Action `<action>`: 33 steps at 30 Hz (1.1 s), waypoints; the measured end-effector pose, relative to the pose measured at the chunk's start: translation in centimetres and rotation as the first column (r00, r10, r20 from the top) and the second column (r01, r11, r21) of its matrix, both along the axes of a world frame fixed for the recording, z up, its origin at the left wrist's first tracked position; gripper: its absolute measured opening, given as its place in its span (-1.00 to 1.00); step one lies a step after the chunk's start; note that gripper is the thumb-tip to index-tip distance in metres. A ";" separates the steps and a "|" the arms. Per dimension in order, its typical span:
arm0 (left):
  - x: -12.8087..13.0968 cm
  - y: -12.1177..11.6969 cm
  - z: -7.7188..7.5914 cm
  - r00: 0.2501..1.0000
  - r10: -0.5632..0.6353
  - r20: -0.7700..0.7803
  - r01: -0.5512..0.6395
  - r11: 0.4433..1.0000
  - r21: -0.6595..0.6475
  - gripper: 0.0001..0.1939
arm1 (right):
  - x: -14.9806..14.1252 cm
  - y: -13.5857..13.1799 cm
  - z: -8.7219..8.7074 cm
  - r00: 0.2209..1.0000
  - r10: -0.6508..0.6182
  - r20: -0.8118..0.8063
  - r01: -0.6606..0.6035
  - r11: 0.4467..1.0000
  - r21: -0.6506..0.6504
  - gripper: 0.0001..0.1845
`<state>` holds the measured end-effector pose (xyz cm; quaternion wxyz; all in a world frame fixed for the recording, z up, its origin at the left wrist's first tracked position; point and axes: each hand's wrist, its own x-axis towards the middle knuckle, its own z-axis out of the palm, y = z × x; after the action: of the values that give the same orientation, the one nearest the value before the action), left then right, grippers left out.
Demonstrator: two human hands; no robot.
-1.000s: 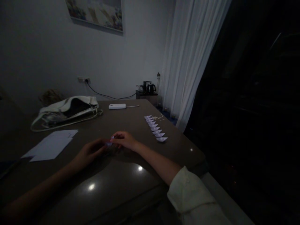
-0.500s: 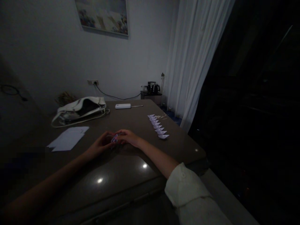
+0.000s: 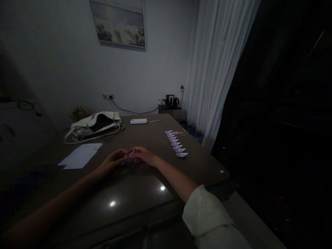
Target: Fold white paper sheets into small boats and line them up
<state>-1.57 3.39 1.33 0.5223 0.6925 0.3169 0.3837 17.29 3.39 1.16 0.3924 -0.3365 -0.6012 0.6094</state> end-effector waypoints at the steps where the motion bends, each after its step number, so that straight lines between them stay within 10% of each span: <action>1: 0.0 0.0 0.0 1.000 0.001 -0.005 -0.001 1.000 0.009 -0.62 | 0.0 0.0 0.0 1.000 -0.009 0.003 0.009 1.000 -0.004 -0.79; 33: -0.6 1.1 -0.8 0.997 0.077 0.022 -0.075 0.992 -0.105 -0.59 | 0.1 1.1 -1.7 0.961 -0.273 0.048 0.246 0.918 0.311 -0.72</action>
<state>-2.16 4.48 0.55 0.5467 0.6468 0.3556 0.3954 17.36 4.50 -0.53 0.4890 -0.3764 -0.6544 0.4370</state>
